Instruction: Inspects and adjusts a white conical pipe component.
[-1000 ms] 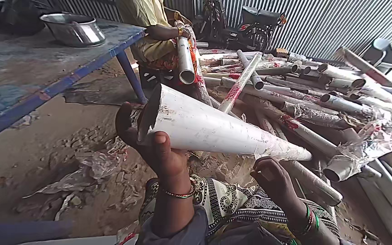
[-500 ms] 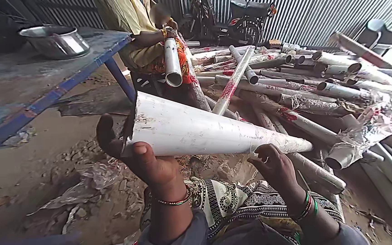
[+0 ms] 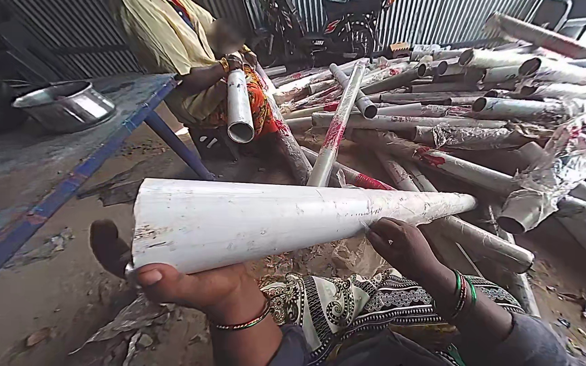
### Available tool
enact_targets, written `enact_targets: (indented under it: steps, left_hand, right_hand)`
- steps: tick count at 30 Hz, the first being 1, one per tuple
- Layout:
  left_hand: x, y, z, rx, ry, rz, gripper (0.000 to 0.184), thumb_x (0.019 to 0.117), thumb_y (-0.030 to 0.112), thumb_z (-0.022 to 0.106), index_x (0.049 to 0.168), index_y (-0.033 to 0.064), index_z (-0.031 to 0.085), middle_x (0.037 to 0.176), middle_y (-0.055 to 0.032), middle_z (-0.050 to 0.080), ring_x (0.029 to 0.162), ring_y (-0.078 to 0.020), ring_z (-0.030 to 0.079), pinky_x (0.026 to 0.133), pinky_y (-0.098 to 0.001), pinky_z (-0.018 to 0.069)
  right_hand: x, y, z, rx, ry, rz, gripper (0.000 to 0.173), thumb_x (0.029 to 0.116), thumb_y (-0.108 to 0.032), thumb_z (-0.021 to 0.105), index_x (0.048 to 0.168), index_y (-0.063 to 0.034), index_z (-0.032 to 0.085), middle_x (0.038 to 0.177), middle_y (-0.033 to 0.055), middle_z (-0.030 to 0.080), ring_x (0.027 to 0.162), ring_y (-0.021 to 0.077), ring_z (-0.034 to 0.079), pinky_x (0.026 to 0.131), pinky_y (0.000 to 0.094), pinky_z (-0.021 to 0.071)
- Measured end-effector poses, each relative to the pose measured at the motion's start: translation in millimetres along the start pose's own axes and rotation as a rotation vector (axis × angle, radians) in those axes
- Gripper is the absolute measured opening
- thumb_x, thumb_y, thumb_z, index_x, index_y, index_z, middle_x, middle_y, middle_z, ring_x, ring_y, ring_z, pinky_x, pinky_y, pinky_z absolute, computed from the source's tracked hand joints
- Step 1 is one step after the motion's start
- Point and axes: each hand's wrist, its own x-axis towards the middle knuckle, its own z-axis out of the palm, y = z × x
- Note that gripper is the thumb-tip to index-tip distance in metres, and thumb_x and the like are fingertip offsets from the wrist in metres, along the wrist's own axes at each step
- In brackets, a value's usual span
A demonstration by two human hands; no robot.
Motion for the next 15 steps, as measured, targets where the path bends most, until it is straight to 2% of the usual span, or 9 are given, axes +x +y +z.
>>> enact_targets:
  steps: [2,4,6,8,10,11,13,15]
  left_hand:
    - [-2,-2,1,-0.038,0.059,0.035,0.034,0.1022,0.028,0.039,0.121,-0.0005,0.043,0.106,-0.0040,0.066,0.107,-0.0131,0.067,0.095,-0.0353,0.0541]
    - [-2,-4,-1,-0.068,0.086,0.052,0.035,0.1031,0.026,0.033,0.120,-0.0037,0.040,0.105,-0.0080,0.064,0.105,-0.0155,0.066,0.095,-0.0364,0.0539]
    - [3,-9,-3,-0.094,0.084,0.048,0.040,0.1042,0.026,0.032,0.126,-0.0068,0.037,0.110,-0.0121,0.063,0.108,-0.0184,0.065,0.097,-0.0379,0.0532]
    - [9,-17,-5,-0.114,0.039,-0.019,0.044,0.1029,0.025,0.033,0.136,-0.0048,0.033,0.121,-0.0151,0.059,0.117,-0.0218,0.062,0.102,-0.0412,0.0504]
    - [12,-26,-7,-0.078,0.026,-0.084,0.046,0.1012,0.024,0.030,0.140,0.0000,0.032,0.126,-0.0149,0.056,0.120,-0.0233,0.059,0.104,-0.0441,0.0488]
    - [13,-29,-7,-0.058,0.041,-0.104,0.044,0.1017,0.023,0.028,0.139,0.0016,0.034,0.126,-0.0152,0.056,0.120,-0.0242,0.059,0.104,-0.0454,0.0491]
    - [14,-31,-5,-0.028,0.076,-0.114,0.044,0.1042,0.023,0.021,0.141,0.0020,0.033,0.129,-0.0168,0.054,0.121,-0.0258,0.058,0.104,-0.0467,0.0488]
    - [15,-29,-6,-0.022,0.121,-0.093,0.049,0.1072,0.026,0.014,0.146,-0.0010,0.029,0.133,-0.0213,0.052,0.123,-0.0290,0.057,0.105,-0.0482,0.0485]
  right_hand:
    - [-10,5,1,0.022,0.033,-0.005,0.029,0.0987,-0.024,0.053,0.079,-0.0050,0.064,0.069,0.0078,0.061,0.063,0.0190,0.061,0.061,0.0366,0.0485]
    - [-21,8,0,0.055,0.067,0.011,0.030,0.0988,-0.024,0.052,0.077,-0.0062,0.062,0.067,0.0064,0.059,0.063,0.0163,0.058,0.060,0.0330,0.0468]
    - [-39,13,-8,0.124,0.139,0.098,0.029,0.0980,-0.023,0.051,0.075,-0.0067,0.058,0.064,0.0018,0.052,0.061,0.0061,0.051,0.059,0.0221,0.0418]
    - [-62,26,-26,0.208,0.208,0.262,0.028,0.0974,-0.023,0.051,0.076,-0.0065,0.058,0.064,-0.0060,0.049,0.059,-0.0064,0.045,0.057,0.0110,0.0377]
    - [-85,41,-49,0.200,0.183,0.481,0.028,0.1001,-0.030,0.051,0.080,-0.0110,0.059,0.065,-0.0129,0.049,0.058,-0.0105,0.045,0.056,0.0102,0.0377]
    - [-95,46,-59,0.171,0.159,0.560,0.032,0.1013,-0.034,0.051,0.083,-0.0101,0.061,0.067,-0.0125,0.051,0.060,-0.0091,0.047,0.059,0.0128,0.0391]
    - [-112,53,-70,0.150,0.152,0.619,0.033,0.1002,-0.037,0.053,0.091,-0.0075,0.066,0.072,-0.0102,0.057,0.065,-0.0072,0.051,0.063,0.0146,0.0424]
    - [-120,57,-70,0.182,0.162,0.610,0.028,0.0993,-0.033,0.056,0.103,-0.0077,0.067,0.081,-0.0079,0.063,0.070,-0.0061,0.056,0.066,0.0148,0.0465]
